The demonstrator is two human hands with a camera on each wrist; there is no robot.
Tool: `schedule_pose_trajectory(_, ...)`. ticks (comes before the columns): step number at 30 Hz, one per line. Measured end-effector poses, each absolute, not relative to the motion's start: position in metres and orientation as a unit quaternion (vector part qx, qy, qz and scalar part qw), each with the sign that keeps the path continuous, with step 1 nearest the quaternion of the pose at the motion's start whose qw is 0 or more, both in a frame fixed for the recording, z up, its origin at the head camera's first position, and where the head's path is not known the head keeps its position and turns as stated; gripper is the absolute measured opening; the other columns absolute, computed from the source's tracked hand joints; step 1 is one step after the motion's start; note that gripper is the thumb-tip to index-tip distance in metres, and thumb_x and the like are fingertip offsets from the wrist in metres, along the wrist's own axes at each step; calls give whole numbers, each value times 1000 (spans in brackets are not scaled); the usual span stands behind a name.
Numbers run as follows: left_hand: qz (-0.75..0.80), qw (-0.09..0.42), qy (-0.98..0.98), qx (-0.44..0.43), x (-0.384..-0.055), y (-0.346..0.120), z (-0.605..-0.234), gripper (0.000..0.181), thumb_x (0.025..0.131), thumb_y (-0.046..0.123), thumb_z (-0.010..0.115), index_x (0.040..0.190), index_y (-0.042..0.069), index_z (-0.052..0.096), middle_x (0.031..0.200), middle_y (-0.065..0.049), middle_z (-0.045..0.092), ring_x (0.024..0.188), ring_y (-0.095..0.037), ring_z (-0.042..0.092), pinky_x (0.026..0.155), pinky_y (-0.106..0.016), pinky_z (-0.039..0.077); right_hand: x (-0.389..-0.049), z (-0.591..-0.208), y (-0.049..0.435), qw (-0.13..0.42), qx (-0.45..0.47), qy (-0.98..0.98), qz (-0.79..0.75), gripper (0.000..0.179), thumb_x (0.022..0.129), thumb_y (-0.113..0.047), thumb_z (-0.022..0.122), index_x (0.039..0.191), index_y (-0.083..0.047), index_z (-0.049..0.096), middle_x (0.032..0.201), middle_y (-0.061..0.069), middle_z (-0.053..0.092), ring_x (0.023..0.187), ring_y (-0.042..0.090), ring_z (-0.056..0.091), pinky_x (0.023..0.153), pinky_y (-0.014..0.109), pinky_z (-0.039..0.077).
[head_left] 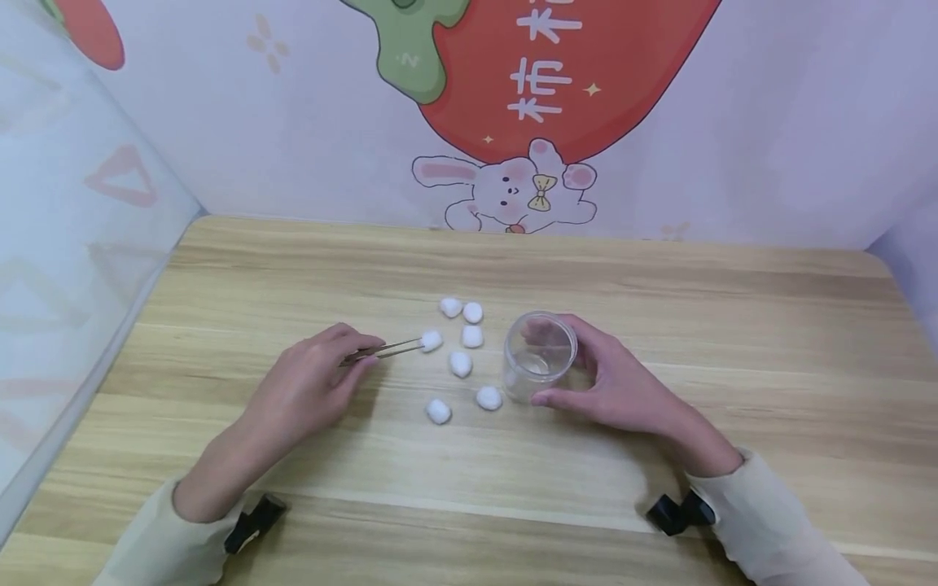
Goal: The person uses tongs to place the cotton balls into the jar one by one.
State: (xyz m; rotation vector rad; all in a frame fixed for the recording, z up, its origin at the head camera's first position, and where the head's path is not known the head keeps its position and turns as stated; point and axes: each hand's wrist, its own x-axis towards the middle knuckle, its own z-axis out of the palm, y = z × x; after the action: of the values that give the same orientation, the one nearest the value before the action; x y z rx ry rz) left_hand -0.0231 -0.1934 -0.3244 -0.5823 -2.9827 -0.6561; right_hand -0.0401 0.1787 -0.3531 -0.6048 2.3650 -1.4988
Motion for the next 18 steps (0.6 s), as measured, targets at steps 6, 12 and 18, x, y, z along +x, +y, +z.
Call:
schedule_pose_trajectory(6, -213, 18, -958, -194, -24, -192, -326, 20, 100, 13, 72, 119, 11, 78, 106, -1, 77, 74, -10, 58, 66, -28, 49, -39, -355, 179, 136, -207, 813, -527, 79, 80, -19, 95, 147, -22, 55, 145, -3, 63, 138, 18, 62, 111, 17, 49)
schedule_pose_trajectory(12, -206, 16, -958, -198, -25, -190, -325, 20, 101, 14, 70, 119, 13, 78, 108, 0, 77, 74, -9, 58, 67, -30, 48, -39, -355, 178, 140, -204, 810, -531, 81, 80, -17, 95, 149, -22, 53, 146, -2, 62, 139, 19, 61, 111, 16, 48)
schedule_pose_trajectory(18, -207, 23, -957, -201, -27, -188, -326, 21, 102, 15, 70, 121, 13, 78, 108, 0, 78, 73, -10, 58, 67, -30, 49, -40, -356, 178, 141, -210, 806, -535, 80, 81, -16, 94, 149, -21, 53, 147, 0, 62, 139, 21, 61, 111, 16, 48)
